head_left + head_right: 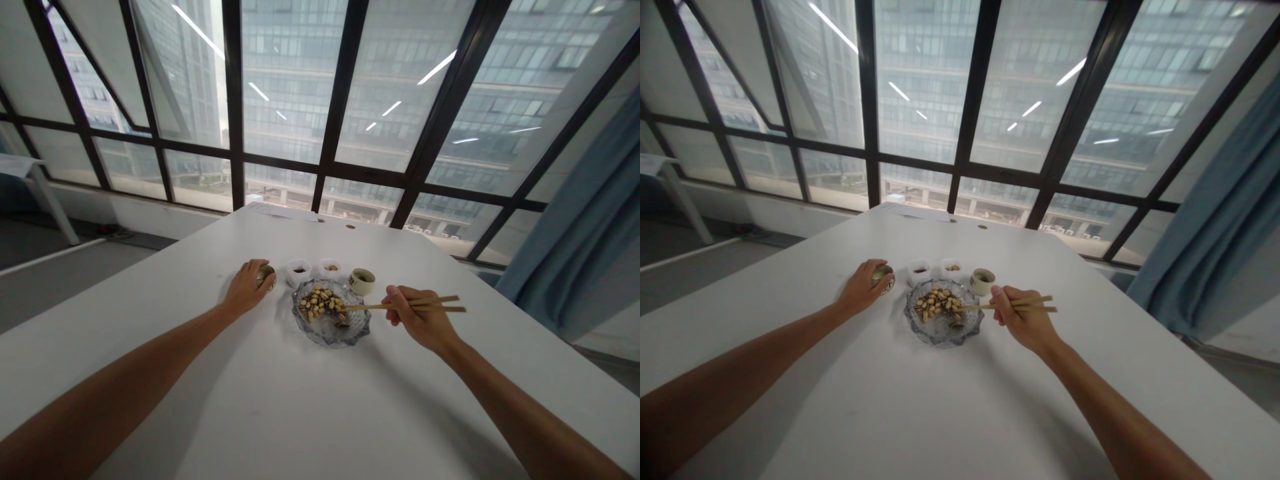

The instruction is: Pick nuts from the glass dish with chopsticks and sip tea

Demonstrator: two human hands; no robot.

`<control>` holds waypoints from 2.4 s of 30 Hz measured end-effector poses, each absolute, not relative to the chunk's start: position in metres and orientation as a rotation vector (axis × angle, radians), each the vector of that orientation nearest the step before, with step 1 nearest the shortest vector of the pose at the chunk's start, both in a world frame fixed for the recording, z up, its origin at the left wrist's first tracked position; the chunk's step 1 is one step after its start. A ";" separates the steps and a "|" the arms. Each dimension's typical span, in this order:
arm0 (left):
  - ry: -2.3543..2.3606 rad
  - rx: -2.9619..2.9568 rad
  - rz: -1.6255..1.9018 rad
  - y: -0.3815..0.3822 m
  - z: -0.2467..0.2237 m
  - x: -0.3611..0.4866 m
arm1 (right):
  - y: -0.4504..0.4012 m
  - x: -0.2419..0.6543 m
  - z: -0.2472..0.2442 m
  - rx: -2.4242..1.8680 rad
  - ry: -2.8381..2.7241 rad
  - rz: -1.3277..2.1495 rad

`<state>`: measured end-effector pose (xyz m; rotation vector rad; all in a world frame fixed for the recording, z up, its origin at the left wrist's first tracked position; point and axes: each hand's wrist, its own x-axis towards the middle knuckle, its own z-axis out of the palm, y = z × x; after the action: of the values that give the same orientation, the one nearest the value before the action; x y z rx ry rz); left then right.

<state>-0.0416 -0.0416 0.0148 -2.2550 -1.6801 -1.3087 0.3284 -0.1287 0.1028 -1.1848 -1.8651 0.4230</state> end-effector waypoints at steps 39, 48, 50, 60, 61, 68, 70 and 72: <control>-1.975 -2.187 -1.389 -0.037 0.013 -0.045 | -0.163 0.317 0.113 -0.833 -1.927 -0.316; -1.866 -2.200 -1.392 -0.037 0.011 -0.044 | -0.152 0.321 0.109 -0.714 -2.016 -0.391; -1.790 -2.237 -1.399 -0.039 0.012 -0.044 | -0.152 0.321 0.110 -0.682 -2.023 -0.438; -1.430 -2.342 -1.422 -0.044 0.016 -0.043 | -0.153 0.321 0.114 -0.666 -2.012 -0.458; -1.411 -2.341 -1.425 -0.043 0.016 -0.043 | -0.153 0.321 0.114 -0.674 -2.015 -0.451; -1.363 -2.349 -1.438 -0.041 0.011 -0.043 | -0.155 0.307 0.105 -0.713 -1.977 -0.304; -1.363 -2.374 -1.436 -0.041 0.010 -0.043 | -0.152 0.295 0.106 -0.708 -1.974 -0.222; -1.374 -2.390 -1.438 -0.041 0.011 -0.042 | -0.144 0.278 0.108 -0.729 -2.007 -0.150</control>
<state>-0.0424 -0.0409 0.0107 -2.3904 -1.3742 -1.4378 0.2780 -0.1439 0.1084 -0.7288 -2.0070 -0.1503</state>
